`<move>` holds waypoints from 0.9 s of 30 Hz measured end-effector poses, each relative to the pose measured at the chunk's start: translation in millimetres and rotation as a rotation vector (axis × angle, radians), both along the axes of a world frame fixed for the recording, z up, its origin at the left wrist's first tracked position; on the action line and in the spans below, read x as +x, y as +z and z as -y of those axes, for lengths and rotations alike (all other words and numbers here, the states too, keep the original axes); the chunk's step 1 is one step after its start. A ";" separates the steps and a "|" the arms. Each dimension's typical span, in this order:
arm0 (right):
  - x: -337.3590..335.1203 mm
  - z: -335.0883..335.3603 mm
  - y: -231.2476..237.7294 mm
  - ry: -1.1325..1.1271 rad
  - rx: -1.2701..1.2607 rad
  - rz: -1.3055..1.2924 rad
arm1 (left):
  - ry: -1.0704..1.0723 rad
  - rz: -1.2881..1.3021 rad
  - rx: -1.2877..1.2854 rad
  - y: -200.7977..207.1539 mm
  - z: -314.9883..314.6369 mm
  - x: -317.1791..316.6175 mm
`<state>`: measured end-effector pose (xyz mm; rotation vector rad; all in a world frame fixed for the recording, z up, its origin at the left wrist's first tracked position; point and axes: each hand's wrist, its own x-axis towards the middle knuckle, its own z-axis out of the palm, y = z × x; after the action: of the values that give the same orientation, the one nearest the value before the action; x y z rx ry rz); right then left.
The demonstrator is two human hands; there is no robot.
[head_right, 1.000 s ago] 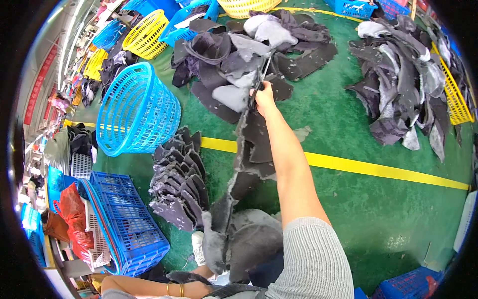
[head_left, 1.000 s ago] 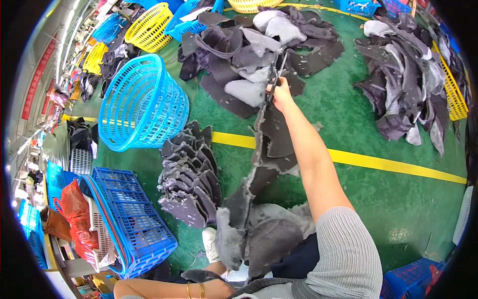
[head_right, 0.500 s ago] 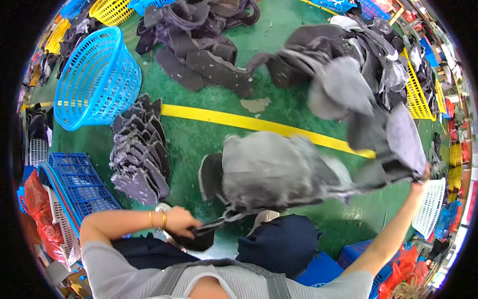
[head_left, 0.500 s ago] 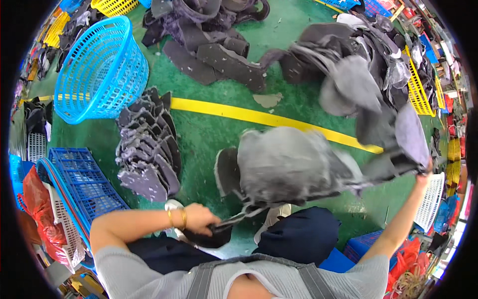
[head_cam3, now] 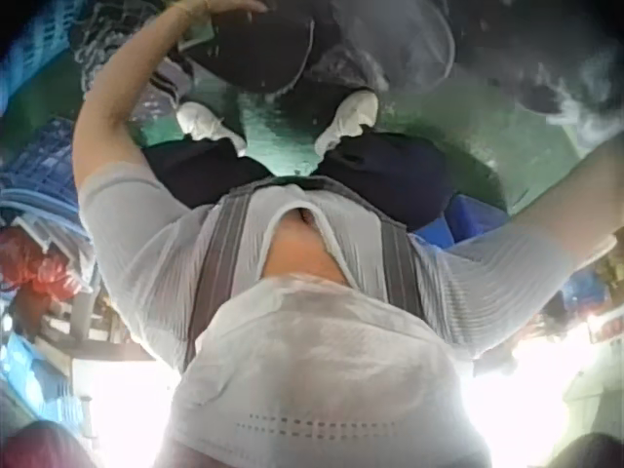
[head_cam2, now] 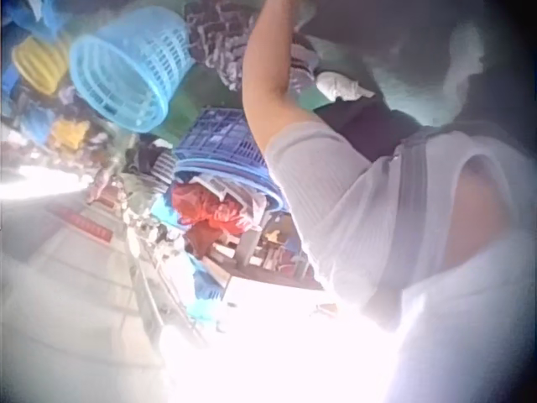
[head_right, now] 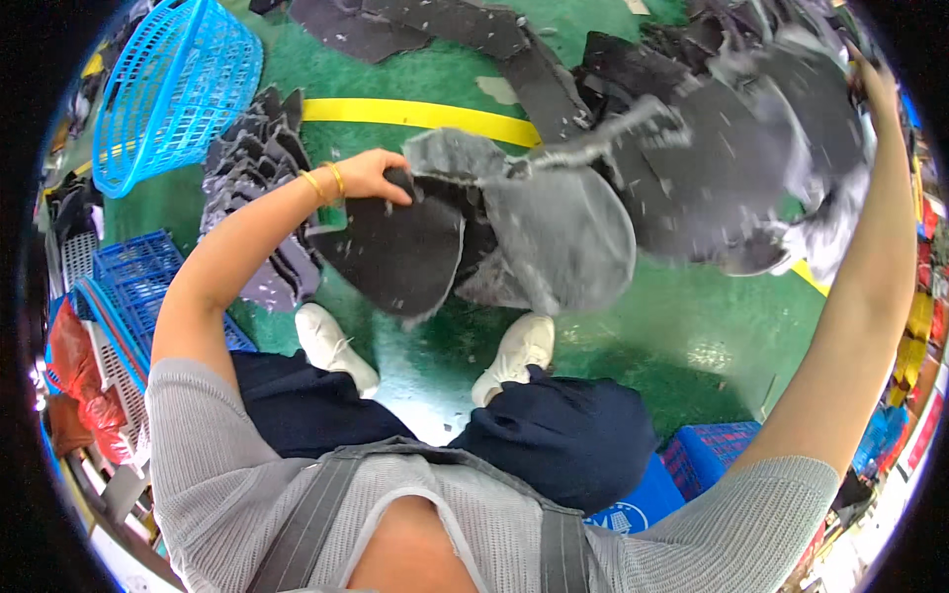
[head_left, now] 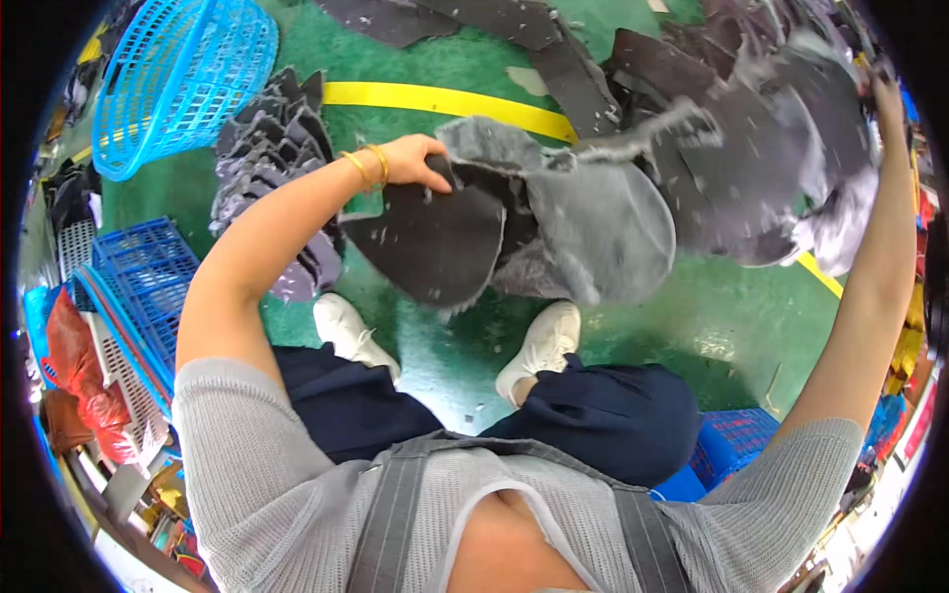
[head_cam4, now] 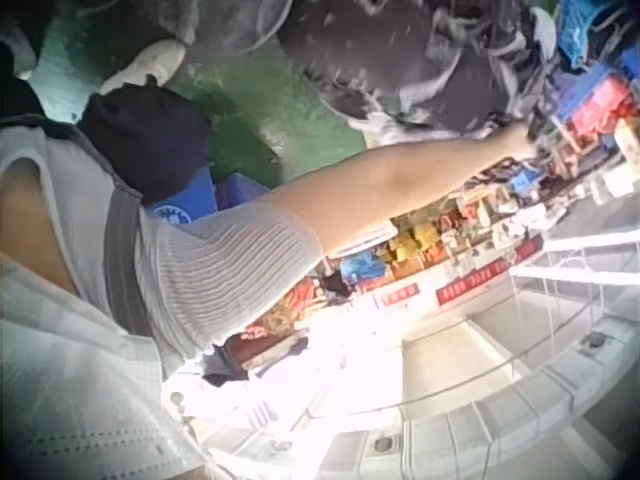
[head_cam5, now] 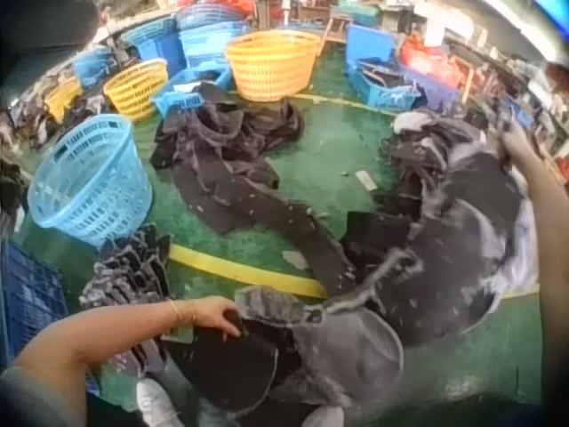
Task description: Cutting out foam shoe components using scissors on a factory floor.
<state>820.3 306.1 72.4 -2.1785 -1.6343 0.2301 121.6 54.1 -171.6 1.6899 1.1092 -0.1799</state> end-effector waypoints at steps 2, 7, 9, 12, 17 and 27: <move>-67.5 -2.5 -26.4 0.178 0.135 0.273 | -0.036 -0.102 0.146 -27.0 -8.4 -6.6; -357.7 133.6 -117.3 0.769 -0.128 -0.062 | 0.082 -0.317 0.200 -20.1 3.8 -38.8; -389.9 143.7 -171.1 0.940 -0.342 -0.058 | 0.059 -0.217 0.249 -29.2 4.7 -37.1; -414.6 134.5 -230.1 1.062 -0.591 0.125 | -0.022 -0.109 0.398 -38.6 20.4 -45.1; -377.3 165.1 -273.2 0.984 -0.760 0.062 | 0.028 0.008 0.441 21.0 32.9 -79.2; -196.3 296.6 -233.2 0.409 -0.549 0.236 | 0.166 -0.021 0.197 106.1 61.3 -174.8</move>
<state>624.0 9.5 -160.7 -2.2791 -2.3752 0.6225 -53.2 -7.2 -65.5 1.7604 1.3119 0.0178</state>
